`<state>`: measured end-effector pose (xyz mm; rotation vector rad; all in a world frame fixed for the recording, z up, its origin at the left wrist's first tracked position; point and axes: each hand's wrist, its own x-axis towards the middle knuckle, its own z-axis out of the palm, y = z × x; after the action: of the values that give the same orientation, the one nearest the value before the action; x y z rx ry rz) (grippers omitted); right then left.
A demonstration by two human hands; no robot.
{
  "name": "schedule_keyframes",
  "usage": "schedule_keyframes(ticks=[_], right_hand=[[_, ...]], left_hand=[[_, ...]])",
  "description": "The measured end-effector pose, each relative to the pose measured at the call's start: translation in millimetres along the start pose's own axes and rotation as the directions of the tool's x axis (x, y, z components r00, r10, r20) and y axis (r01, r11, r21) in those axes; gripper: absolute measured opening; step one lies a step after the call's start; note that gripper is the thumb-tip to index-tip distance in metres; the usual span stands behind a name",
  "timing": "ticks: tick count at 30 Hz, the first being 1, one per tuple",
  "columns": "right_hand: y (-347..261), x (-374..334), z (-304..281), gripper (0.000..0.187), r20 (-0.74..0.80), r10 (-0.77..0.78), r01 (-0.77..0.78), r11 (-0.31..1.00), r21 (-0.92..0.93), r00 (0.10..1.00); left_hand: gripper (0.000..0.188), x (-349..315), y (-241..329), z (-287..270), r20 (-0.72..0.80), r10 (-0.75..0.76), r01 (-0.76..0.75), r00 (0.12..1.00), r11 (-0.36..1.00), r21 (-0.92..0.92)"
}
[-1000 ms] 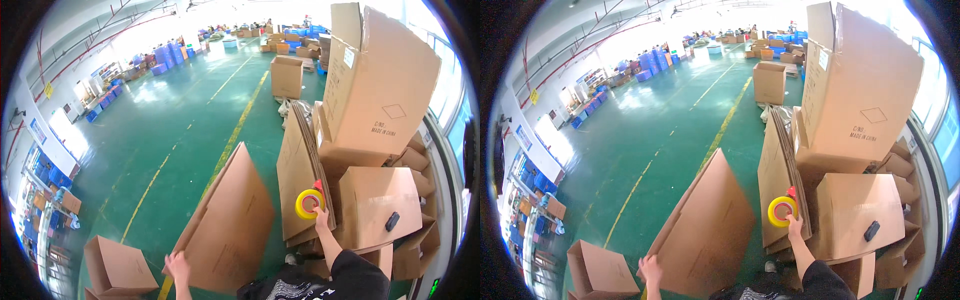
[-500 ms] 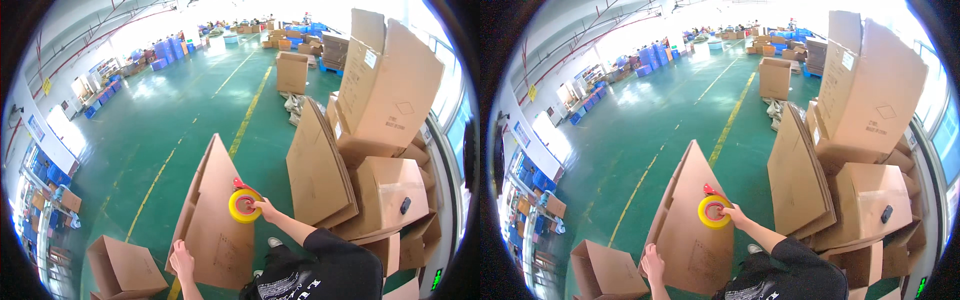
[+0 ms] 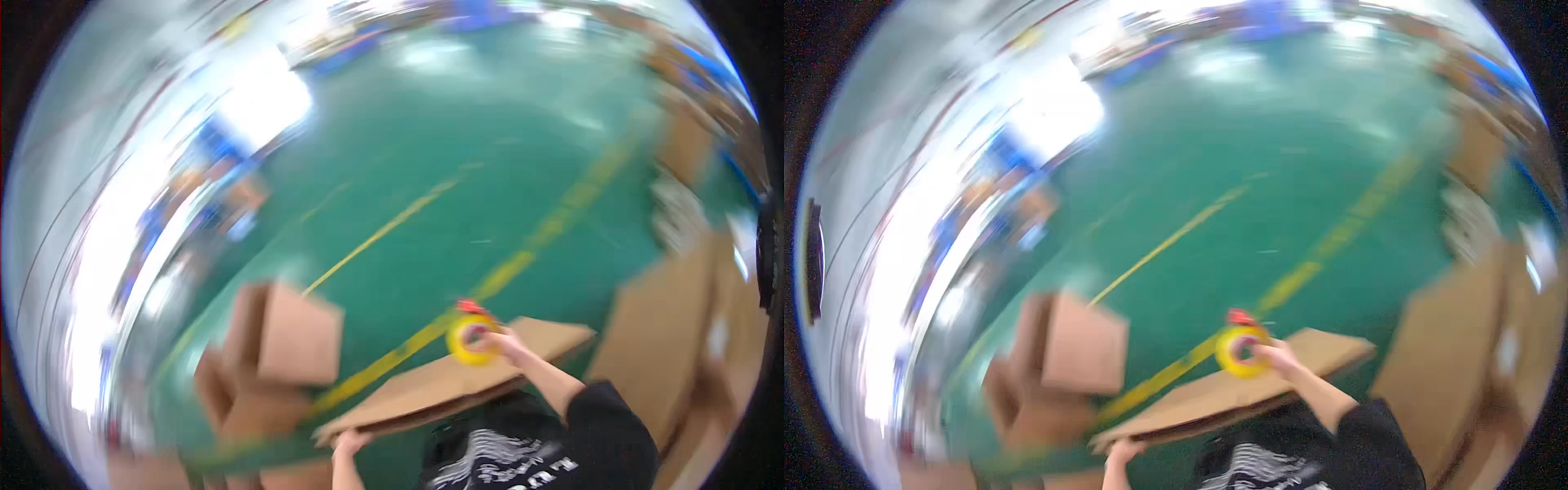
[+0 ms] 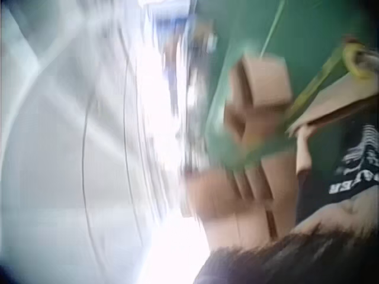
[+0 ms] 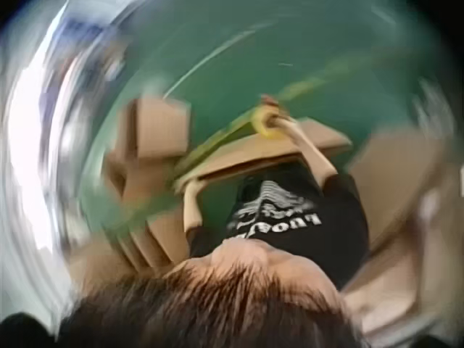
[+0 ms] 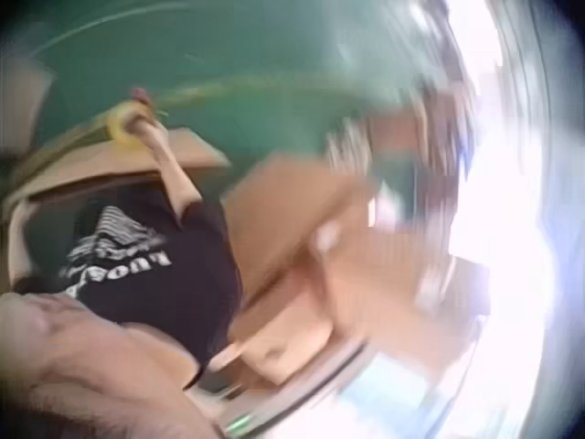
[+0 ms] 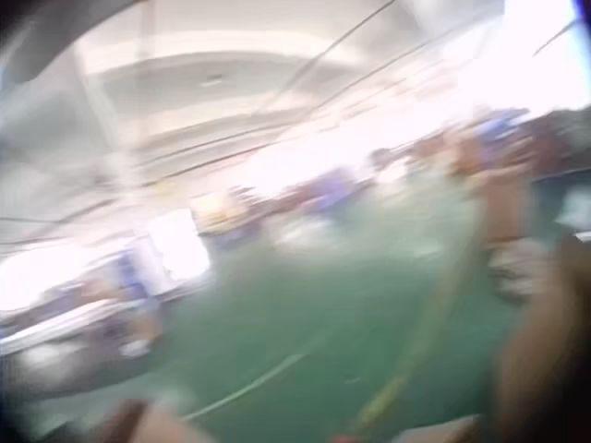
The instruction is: Sealing cardboard boxes with a tape dispenser.
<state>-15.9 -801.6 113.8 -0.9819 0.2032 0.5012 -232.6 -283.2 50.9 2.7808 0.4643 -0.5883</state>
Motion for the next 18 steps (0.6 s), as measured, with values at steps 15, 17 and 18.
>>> schedule_keyframes(ticks=[15, 17, 18], right_hand=[[-7, 3, -119, 0.043, -0.089, 0.155, -0.168, 0.972, -0.164, 0.984], [-23, 22, -129, 0.048, -0.072, 0.163, -0.173, 0.968, -0.182, 0.984], [-25, 33, -133, 0.049, -0.104, 0.025, -0.054, 0.954, -0.294, 0.994]], left_hand=[[0.105, 43, 208, -23, -0.401, -0.655, 0.559, 0.640, 0.755, -0.342], [0.105, 65, 211, -30, -0.461, -0.645, 0.551, 0.609, 0.763, -0.339], [0.104, 75, 216, -40, -0.474, -0.630, 0.521, 0.615, 0.776, -0.356]])
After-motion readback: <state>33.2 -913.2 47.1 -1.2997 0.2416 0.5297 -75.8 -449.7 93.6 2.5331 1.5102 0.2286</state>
